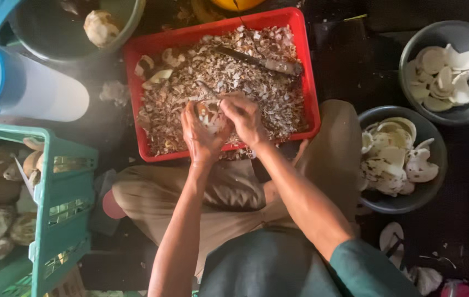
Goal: The person sits on the floor and uses a knife to peel the skin off round root vegetables. The peels fall into a red tray, and the peeled vegetables are placed into a nearby bowl.
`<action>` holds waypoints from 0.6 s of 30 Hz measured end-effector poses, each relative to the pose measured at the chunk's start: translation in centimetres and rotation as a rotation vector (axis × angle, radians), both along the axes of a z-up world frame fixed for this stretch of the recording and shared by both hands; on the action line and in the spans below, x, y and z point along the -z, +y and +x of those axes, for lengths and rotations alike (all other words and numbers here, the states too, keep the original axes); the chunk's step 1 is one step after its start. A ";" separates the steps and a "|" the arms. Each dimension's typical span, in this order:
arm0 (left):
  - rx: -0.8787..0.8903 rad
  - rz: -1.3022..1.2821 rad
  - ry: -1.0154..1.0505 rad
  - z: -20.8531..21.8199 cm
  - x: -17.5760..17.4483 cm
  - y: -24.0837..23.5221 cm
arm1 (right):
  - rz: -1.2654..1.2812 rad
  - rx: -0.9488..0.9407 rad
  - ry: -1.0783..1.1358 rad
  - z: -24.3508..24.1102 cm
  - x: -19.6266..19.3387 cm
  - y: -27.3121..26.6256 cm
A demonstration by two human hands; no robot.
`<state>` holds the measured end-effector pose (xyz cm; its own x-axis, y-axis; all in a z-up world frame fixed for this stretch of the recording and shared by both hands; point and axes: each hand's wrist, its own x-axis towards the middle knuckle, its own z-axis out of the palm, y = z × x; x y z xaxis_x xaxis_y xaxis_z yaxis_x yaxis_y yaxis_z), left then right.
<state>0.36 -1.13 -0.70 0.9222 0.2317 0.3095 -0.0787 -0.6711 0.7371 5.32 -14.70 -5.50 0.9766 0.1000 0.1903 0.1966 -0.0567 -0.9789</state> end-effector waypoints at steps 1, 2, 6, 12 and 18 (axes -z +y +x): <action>-0.008 -0.035 0.003 -0.3 -0.1 0.4 | -0.023 0.007 0.020 -0.3 0.6 0.5; -0.016 -0.069 0.005 -0.7 -0.2 0.6 | 0.019 -0.006 0.043 -0.5 1.0 1.0; -0.076 -0.278 0.285 -0.1 -1.3 1.4 | 0.150 0.010 0.167 1.1 1.1 0.0; 0.113 0.396 -0.309 -0.4 -1.6 3.1 | -0.002 -0.045 -0.077 0.6 -1.6 -1.4; 0.130 -0.027 0.177 -0.1 -0.3 2.4 | -0.368 -0.076 -0.307 -0.1 -4.8 1.0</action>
